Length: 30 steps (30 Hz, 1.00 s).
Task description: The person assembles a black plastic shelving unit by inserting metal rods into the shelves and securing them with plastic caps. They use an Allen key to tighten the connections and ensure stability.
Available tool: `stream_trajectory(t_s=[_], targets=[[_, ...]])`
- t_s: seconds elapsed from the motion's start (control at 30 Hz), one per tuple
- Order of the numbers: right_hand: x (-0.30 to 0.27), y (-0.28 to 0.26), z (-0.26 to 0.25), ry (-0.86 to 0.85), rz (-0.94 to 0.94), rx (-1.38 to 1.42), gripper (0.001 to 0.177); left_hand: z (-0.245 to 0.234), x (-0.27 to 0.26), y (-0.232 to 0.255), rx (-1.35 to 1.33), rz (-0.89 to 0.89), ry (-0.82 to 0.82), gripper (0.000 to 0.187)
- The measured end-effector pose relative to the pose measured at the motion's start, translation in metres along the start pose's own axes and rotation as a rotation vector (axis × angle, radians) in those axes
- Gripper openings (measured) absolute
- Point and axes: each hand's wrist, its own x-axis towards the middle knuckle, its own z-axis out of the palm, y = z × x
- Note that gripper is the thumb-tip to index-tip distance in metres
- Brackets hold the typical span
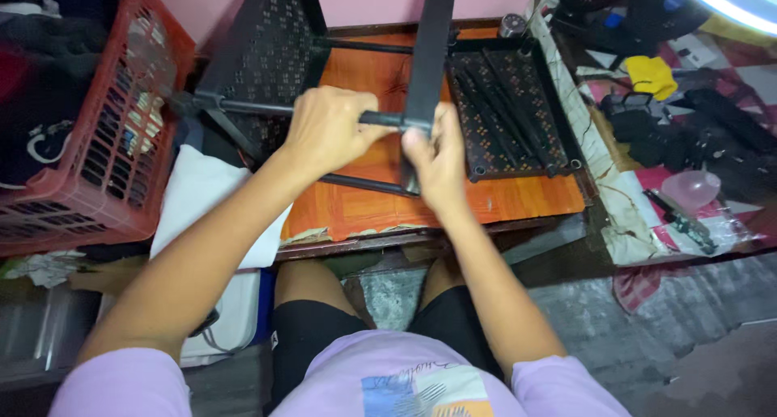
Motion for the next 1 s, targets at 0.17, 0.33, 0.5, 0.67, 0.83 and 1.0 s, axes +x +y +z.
stream_trajectory(t_s=[0.17,0.33,0.5,0.67,0.83,1.0], targets=[[-0.027,0.025,0.003,-0.040,-0.081,-0.384,0.025,-0.001,-0.007,-0.007,-0.022,-0.055,0.211,0.033],[0.000,0.019,-0.001,0.048,-0.194,-0.427,0.026,0.021,-0.049,0.021,0.073,0.008,0.588,0.036],[0.042,-0.030,-0.015,-0.004,-0.031,-0.210,0.030,0.043,-0.072,0.037,0.028,0.088,0.388,0.045],[0.057,-0.054,-0.006,0.045,-0.090,-0.119,0.033,0.051,-0.058,0.039,0.086,0.159,0.278,0.040],[0.051,-0.063,0.000,0.164,-0.030,-0.211,0.035,0.053,-0.036,0.035,0.203,0.252,0.166,0.041],[0.026,-0.066,0.005,0.151,-0.088,-0.487,0.033,0.050,-0.040,0.025,0.122,0.335,0.142,0.039]])
